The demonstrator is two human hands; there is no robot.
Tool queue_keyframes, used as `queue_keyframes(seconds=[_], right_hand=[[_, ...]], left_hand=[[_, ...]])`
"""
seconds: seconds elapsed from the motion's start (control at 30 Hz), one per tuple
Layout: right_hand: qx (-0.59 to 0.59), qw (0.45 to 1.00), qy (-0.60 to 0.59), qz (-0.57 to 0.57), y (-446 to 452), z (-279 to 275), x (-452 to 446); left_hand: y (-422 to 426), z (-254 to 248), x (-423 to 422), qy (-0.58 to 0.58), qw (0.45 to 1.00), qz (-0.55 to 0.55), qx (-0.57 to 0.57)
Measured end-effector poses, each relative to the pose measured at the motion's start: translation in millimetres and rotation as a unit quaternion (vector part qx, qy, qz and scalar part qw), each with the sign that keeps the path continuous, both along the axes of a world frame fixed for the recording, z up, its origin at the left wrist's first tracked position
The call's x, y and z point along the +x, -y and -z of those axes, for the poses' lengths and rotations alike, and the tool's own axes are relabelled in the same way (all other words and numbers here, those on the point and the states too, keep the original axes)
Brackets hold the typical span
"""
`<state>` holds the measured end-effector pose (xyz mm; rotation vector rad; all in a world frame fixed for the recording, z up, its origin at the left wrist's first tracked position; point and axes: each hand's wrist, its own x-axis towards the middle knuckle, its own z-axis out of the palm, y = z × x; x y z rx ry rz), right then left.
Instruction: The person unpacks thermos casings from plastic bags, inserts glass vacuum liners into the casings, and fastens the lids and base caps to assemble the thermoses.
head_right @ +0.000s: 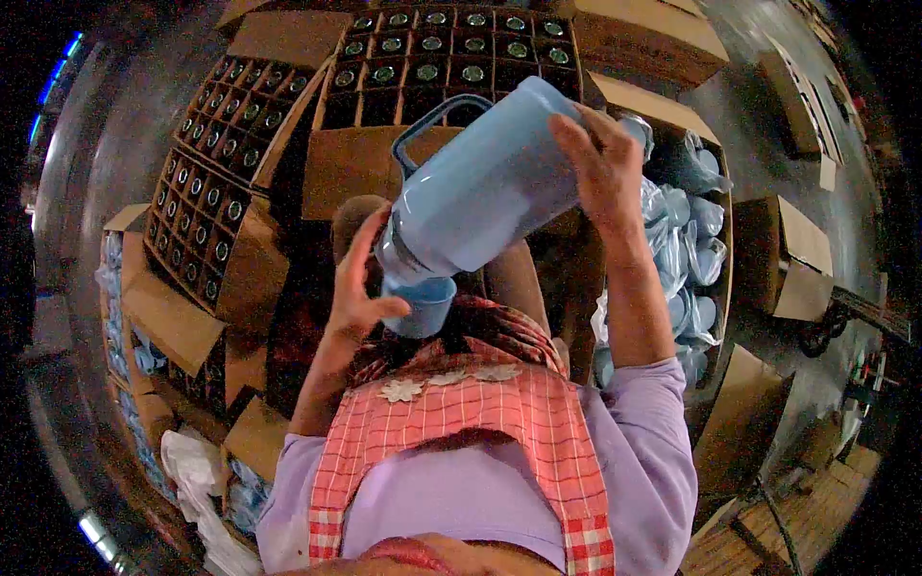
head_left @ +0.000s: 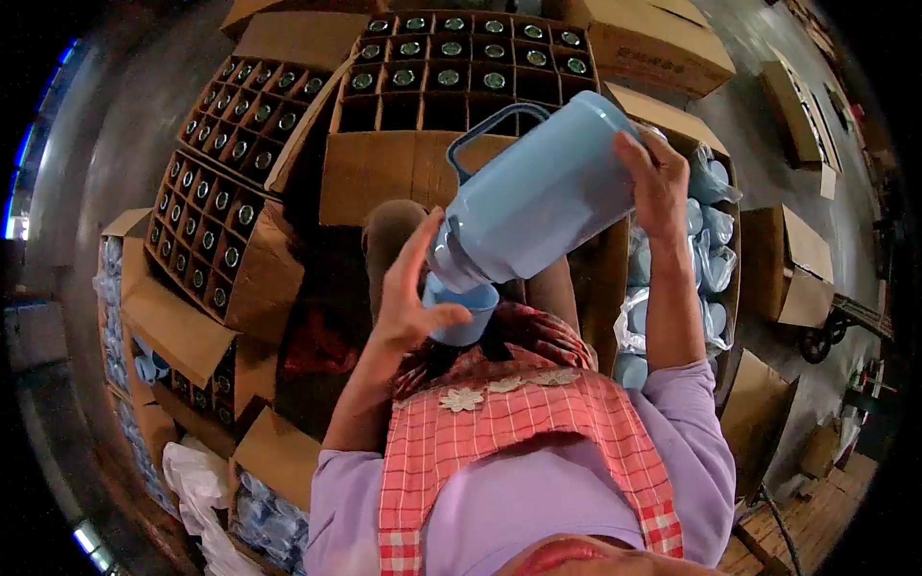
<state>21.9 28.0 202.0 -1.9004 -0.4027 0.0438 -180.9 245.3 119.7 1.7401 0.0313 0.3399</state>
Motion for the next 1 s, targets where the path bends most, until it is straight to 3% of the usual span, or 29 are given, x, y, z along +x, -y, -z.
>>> queue_keyframes(seconds=[0.03,0.13,0.27,0.3,0.33,0.37,0.4,0.43,0.5,0.53,0.6,0.67,0.73,0.8,0.83,0.87,0.9,0.93,1.0], right_hand=[[0.007,1.000,0.001,0.005,-2.3,-0.5,3.8],[0.040,0.999,-0.026,0.014,-9.6,2.8,15.5],[0.090,0.994,-0.065,-0.001,-29.4,18.8,27.9],[0.092,0.994,-0.059,0.000,-34.5,19.7,27.7],[0.136,0.986,0.022,-0.090,-40.8,17.2,25.9],[0.175,0.963,0.102,-0.179,-47.7,13.6,22.3],[0.211,0.923,0.179,-0.266,-50.8,11.8,22.9],[0.230,0.914,0.142,-0.303,-51.9,12.6,29.3],[0.269,0.888,0.071,-0.365,-55.5,19.5,47.5],[0.265,0.916,-0.046,-0.299,-61.8,25.6,52.7],[0.243,0.917,-0.274,-0.160,-81.6,38.2,66.5],[0.138,0.963,-0.199,-0.121,-95.8,58.1,71.1],[0.272,0.913,-0.128,-0.276,-82.5,82.8,89.2],[0.295,0.913,-0.165,-0.228,-88.7,87.8,102.3],[0.307,0.912,-0.185,-0.202,-93.2,90.8,104.9],[0.256,0.906,-0.317,-0.117,-112.1,84.2,102.9],[0.175,0.937,-0.276,-0.120,-120.3,86.4,99.4],[0.093,0.960,-0.235,-0.123,-124.9,90.1,98.5],[0.323,0.885,-0.233,-0.243,-113.3,135.6,126.8]], left_hand=[[1.9,-4.4,2.4,0.027,0.995,-0.020,0.099],[-4.9,-5.2,11.0,0.114,0.964,-0.085,0.227],[-18.0,4.4,28.8,0.245,0.927,-0.180,0.218],[-19.5,0.8,34.3,0.232,0.939,-0.223,0.124],[-21.2,11.4,37.0,0.130,0.941,-0.230,-0.211],[-39.5,20.7,38.7,0.042,0.892,-0.197,-0.404],[-53.0,26.2,39.6,0.012,0.863,-0.194,-0.466],[-66.4,30.6,40.9,-0.016,0.827,-0.196,-0.528],[-78.2,31.7,44.2,0.054,0.866,-0.263,-0.422],[-83.7,23.1,46.9,0.108,0.901,-0.209,-0.364],[-82.5,20.6,55.9,0.162,0.947,-0.260,-0.098],[-88.1,18.1,61.8,0.136,0.941,-0.287,-0.117],[-111.4,40.8,58.7,0.115,0.927,-0.302,-0.193],[-136.8,85.7,49.1,0.064,0.900,-0.341,-0.264],[-131.8,81.1,55.5,0.073,0.923,-0.322,-0.195],[-121.6,69.8,65.4,0.084,0.941,-0.302,-0.126],[-117.6,62.3,75.2,0.099,0.953,-0.281,-0.056],[-122.1,60.9,80.4,0.087,0.947,-0.292,-0.099],[-130.7,62.2,87.8,0.060,0.928,-0.319,-0.185]])
